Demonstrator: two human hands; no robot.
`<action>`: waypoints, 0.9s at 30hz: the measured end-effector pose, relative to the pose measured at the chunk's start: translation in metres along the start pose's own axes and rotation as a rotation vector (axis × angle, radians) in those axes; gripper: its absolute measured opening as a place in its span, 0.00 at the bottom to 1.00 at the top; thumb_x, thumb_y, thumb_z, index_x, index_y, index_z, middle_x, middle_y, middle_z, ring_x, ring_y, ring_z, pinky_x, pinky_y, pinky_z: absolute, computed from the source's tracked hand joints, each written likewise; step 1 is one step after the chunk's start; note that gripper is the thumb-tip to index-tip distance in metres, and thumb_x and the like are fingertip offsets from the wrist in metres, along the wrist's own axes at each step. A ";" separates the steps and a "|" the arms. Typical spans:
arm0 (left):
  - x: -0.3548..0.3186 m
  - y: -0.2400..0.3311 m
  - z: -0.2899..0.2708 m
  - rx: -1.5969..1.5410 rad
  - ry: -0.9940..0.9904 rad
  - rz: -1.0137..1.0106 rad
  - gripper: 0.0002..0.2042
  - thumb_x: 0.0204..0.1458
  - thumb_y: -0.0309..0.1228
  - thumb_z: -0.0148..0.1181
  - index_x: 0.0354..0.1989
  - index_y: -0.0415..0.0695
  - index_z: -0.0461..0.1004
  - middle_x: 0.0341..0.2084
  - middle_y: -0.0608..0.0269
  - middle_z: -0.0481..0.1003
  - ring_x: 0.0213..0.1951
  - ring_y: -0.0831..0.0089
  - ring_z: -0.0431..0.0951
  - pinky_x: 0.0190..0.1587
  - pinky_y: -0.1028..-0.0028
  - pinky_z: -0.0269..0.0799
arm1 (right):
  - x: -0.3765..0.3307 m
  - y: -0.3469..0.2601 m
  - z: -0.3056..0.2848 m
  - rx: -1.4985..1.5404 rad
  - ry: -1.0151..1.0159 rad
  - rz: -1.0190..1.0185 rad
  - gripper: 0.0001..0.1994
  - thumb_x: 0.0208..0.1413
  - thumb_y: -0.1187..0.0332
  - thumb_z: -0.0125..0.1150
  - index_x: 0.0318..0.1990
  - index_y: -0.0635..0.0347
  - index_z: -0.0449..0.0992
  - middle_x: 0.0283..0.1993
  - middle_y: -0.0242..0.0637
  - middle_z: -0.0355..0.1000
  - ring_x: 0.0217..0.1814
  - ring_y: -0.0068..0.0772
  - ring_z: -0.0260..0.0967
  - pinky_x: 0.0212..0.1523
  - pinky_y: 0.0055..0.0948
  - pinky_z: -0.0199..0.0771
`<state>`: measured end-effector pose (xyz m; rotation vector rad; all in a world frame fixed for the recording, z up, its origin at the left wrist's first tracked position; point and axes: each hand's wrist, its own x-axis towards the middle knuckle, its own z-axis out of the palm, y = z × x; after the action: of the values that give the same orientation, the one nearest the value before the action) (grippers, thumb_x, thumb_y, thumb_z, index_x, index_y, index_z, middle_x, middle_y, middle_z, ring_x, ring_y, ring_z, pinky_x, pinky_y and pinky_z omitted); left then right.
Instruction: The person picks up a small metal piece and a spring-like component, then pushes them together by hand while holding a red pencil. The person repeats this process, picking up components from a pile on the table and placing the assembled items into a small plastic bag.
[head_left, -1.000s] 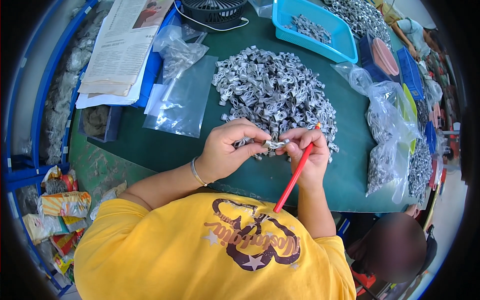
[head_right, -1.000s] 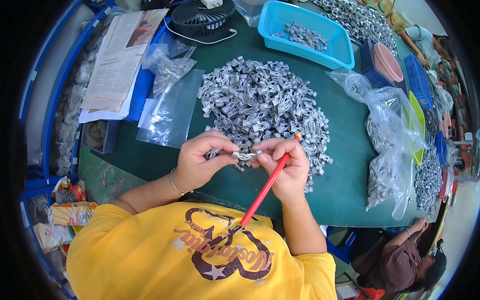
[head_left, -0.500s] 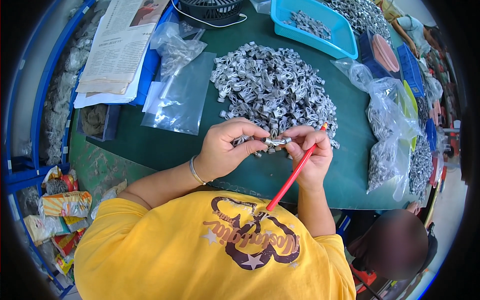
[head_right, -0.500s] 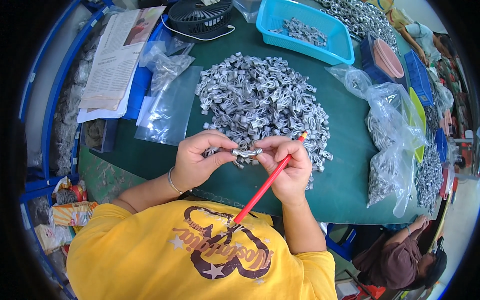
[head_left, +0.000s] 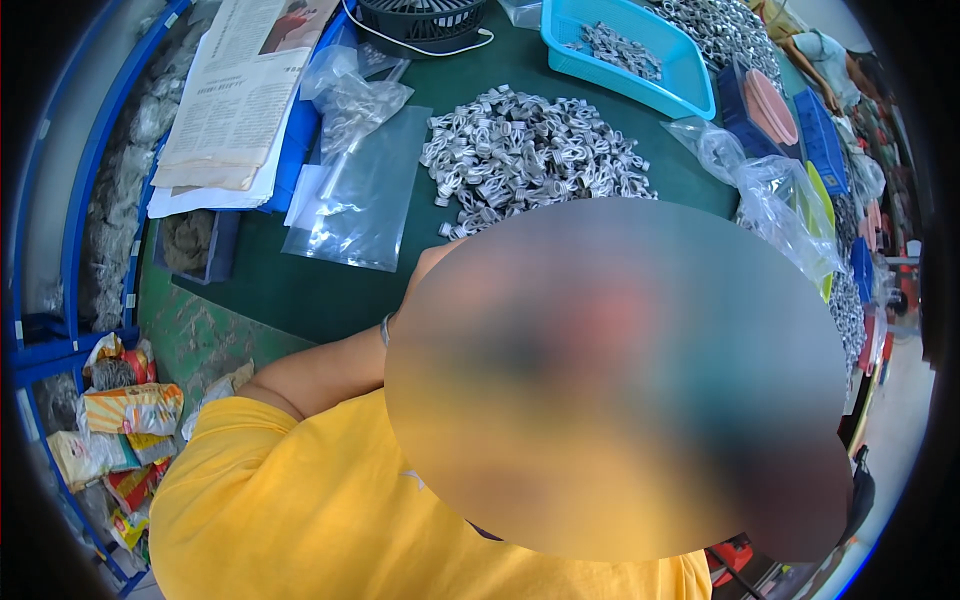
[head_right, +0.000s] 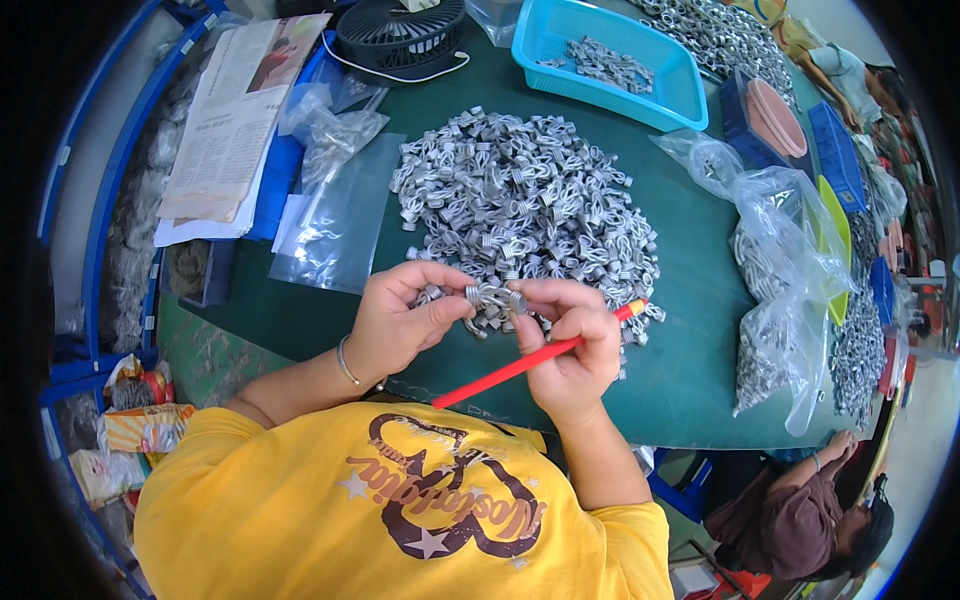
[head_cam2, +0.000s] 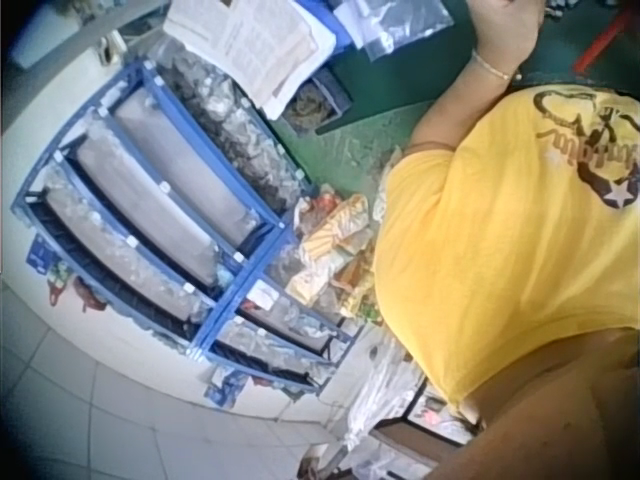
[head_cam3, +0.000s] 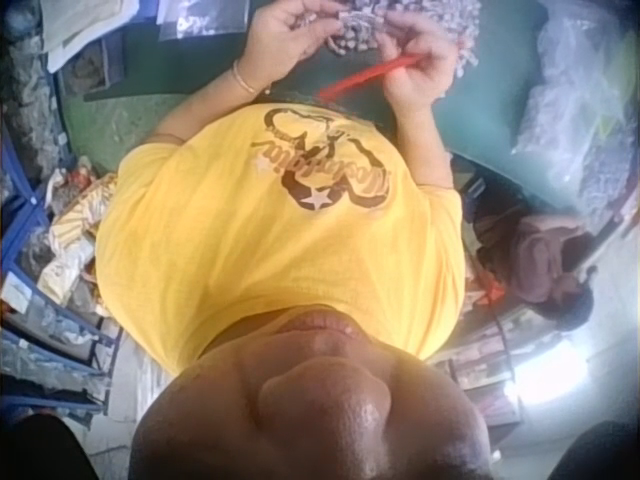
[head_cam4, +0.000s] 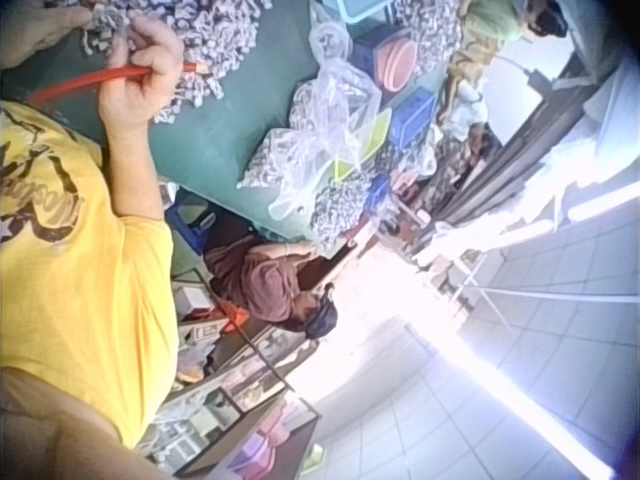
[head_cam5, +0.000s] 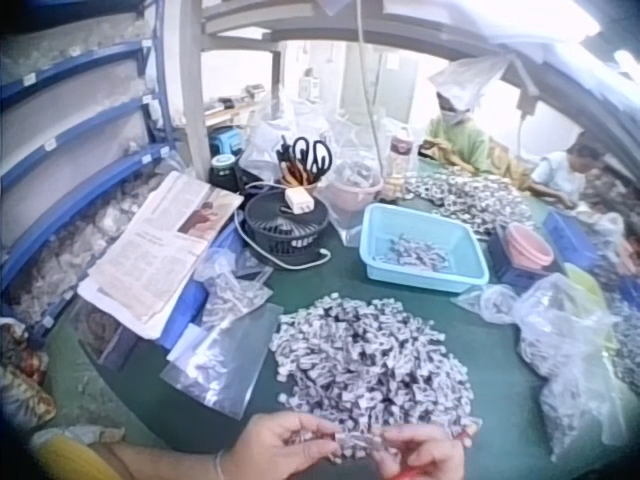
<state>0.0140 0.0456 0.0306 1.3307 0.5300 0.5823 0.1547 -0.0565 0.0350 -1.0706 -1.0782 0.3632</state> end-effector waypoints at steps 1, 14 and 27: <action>0.002 -0.003 0.001 -0.195 -0.035 -0.145 0.09 0.49 0.23 0.56 0.40 0.37 0.70 0.25 0.61 0.73 0.19 0.83 0.68 0.18 0.87 0.60 | 0.000 -0.004 -0.001 -0.065 -0.023 -0.050 0.15 0.43 0.87 0.56 0.28 0.61 0.56 0.40 0.51 0.66 0.43 0.43 0.71 0.39 0.30 0.76; 0.012 -0.011 -0.014 -0.644 -0.026 -0.469 0.05 0.53 0.27 0.53 0.35 0.43 0.64 0.18 0.70 0.62 0.18 0.83 0.61 0.14 0.85 0.52 | 0.035 0.006 0.003 -0.726 -0.084 0.003 0.14 0.37 0.81 0.64 0.24 0.61 0.60 0.29 0.40 0.69 0.28 0.38 0.66 0.27 0.29 0.67; 0.012 0.002 0.000 -0.257 -0.056 -0.293 0.12 0.46 0.23 0.59 0.41 0.39 0.70 0.20 0.71 0.68 0.17 0.88 0.62 0.16 0.87 0.55 | 0.016 0.012 -0.020 -0.430 0.038 0.154 0.12 0.41 0.85 0.56 0.25 0.61 0.59 0.35 0.43 0.70 0.31 0.30 0.69 0.31 0.23 0.69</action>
<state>0.0231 0.0542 0.0319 1.0002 0.5714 0.3563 0.1826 -0.0497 0.0320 -1.5423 -1.0681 0.2362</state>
